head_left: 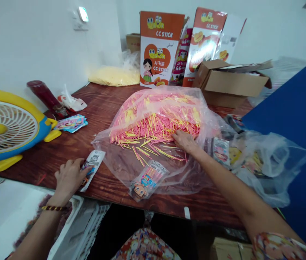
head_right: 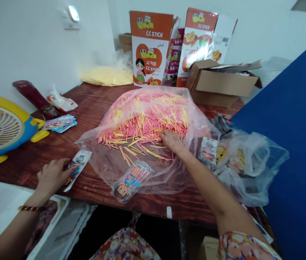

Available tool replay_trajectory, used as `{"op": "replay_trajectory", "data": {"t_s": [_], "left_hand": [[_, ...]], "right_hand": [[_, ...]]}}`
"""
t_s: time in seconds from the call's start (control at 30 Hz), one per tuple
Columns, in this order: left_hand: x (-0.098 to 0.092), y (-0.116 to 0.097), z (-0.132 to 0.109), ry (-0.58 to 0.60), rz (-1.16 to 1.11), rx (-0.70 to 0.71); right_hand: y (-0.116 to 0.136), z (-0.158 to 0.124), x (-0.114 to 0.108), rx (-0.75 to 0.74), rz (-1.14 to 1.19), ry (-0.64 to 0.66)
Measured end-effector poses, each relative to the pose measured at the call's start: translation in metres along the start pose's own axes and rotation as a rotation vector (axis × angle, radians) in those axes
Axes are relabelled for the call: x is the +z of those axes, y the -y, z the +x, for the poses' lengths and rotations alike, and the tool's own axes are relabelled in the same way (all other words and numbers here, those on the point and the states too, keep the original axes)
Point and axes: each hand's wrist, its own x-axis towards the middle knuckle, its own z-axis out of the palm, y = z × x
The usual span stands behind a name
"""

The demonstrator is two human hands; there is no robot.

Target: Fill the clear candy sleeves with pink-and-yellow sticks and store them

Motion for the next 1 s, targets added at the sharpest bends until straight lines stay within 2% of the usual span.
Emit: {"op": "replay_trajectory", "data": {"t_s": [0.13, 0.27, 0.47, 0.63, 0.8, 0.9, 1.0], "left_hand": [[0.002, 0.001, 0.008, 0.023, -0.018, 0.001], [0.005, 0.003, 0.017, 0.052, -0.113, -0.059], [-0.001, 0.007, 0.025, 0.109, -0.261, -0.136], [-0.001, 0.013, 0.025, 0.040, -0.282, -0.128], [0.002, 0.017, 0.023, -0.046, -0.343, -0.107], [0.004, 0.022, 0.025, -0.069, -0.503, -0.105], [0.003, 0.026, 0.026, -0.116, -0.771, -0.136]], "right_hand": [[0.000, 0.001, 0.004, -0.010, -0.044, -0.056], [0.000, 0.001, 0.009, -0.007, -0.095, -0.124], [-0.002, 0.002, 0.021, 0.037, 0.021, -0.155], [0.002, 0.006, 0.029, 0.054, 0.271, -0.145], [0.003, 0.016, 0.031, 0.076, 0.401, -0.176], [0.003, 0.019, 0.029, 0.091, 0.489, -0.202], [0.007, 0.018, 0.023, 0.117, 0.605, -0.258]]}}
